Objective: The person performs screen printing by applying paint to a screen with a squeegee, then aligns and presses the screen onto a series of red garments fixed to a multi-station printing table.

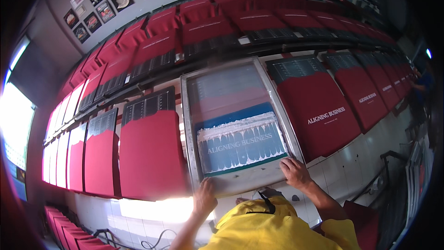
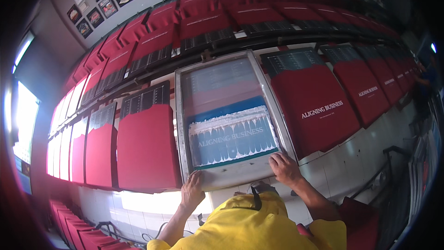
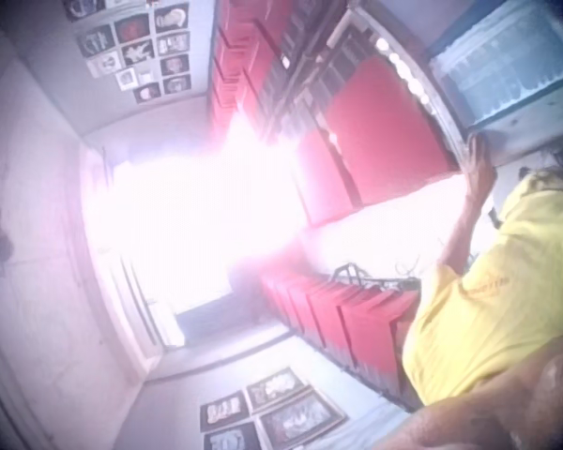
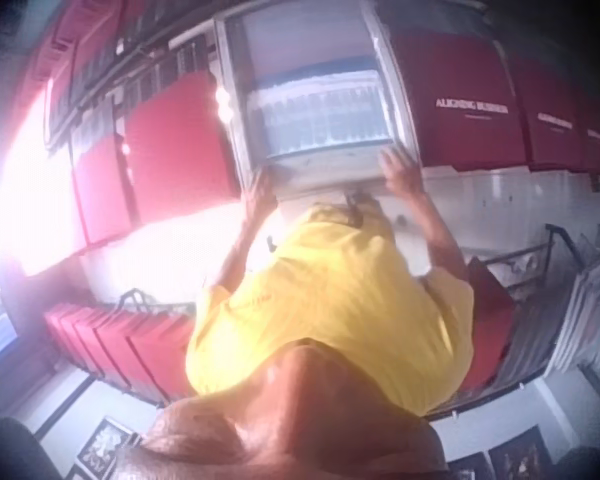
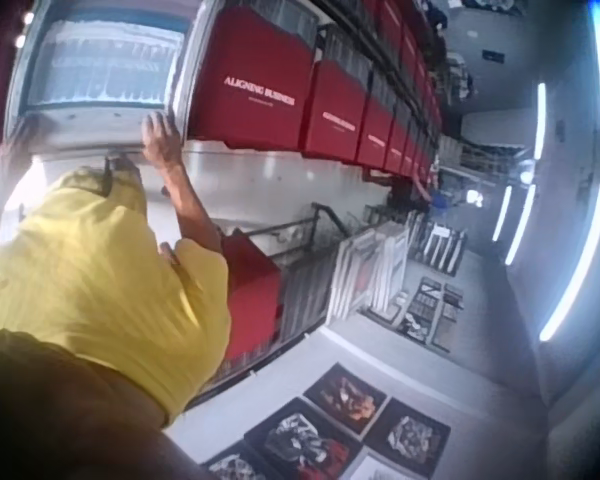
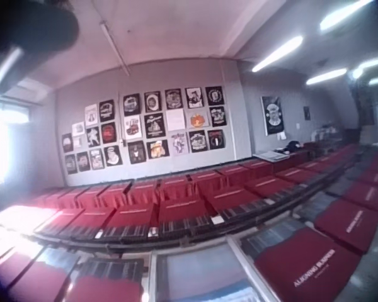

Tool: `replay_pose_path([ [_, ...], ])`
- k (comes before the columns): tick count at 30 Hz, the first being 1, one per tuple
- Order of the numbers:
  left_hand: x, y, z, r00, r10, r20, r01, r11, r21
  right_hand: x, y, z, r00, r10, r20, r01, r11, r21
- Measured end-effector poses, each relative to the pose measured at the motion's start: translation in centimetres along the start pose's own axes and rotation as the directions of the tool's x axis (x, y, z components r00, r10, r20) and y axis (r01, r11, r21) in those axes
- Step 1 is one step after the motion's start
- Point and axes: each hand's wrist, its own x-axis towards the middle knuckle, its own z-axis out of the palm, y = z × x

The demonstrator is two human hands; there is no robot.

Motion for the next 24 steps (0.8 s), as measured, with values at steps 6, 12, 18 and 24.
replay_pose_path([
  [6, -1.8, 1.5, 1.3, 1.0, 0.004, 0.017, -0.004, 1.0, 0.028, -2.0, -1.0, -0.2, 0.99, 0.031, 0.138, -0.039, 0.998, 0.057],
  [12, -1.4, 0.0, -0.7, 0.999, 0.007, -0.042, -0.014, 0.985, -0.169, -1.8, 1.2, 0.4, 0.979, 0.199, -0.051, -0.174, 0.935, 0.31],
  [18, -0.1, -4.0, 1.1, 0.842, -0.525, -0.124, 0.48, 0.835, -0.27, -1.0, 7.0, 6.2, 0.659, 0.711, -0.246, -0.608, 0.696, 0.383],
  [24, -0.2, -8.4, 5.0, 0.687, -0.72, -0.102, 0.542, 0.6, -0.588, 0.2, 7.8, 7.4, 0.536, 0.842, -0.054, -0.679, 0.468, 0.565],
])
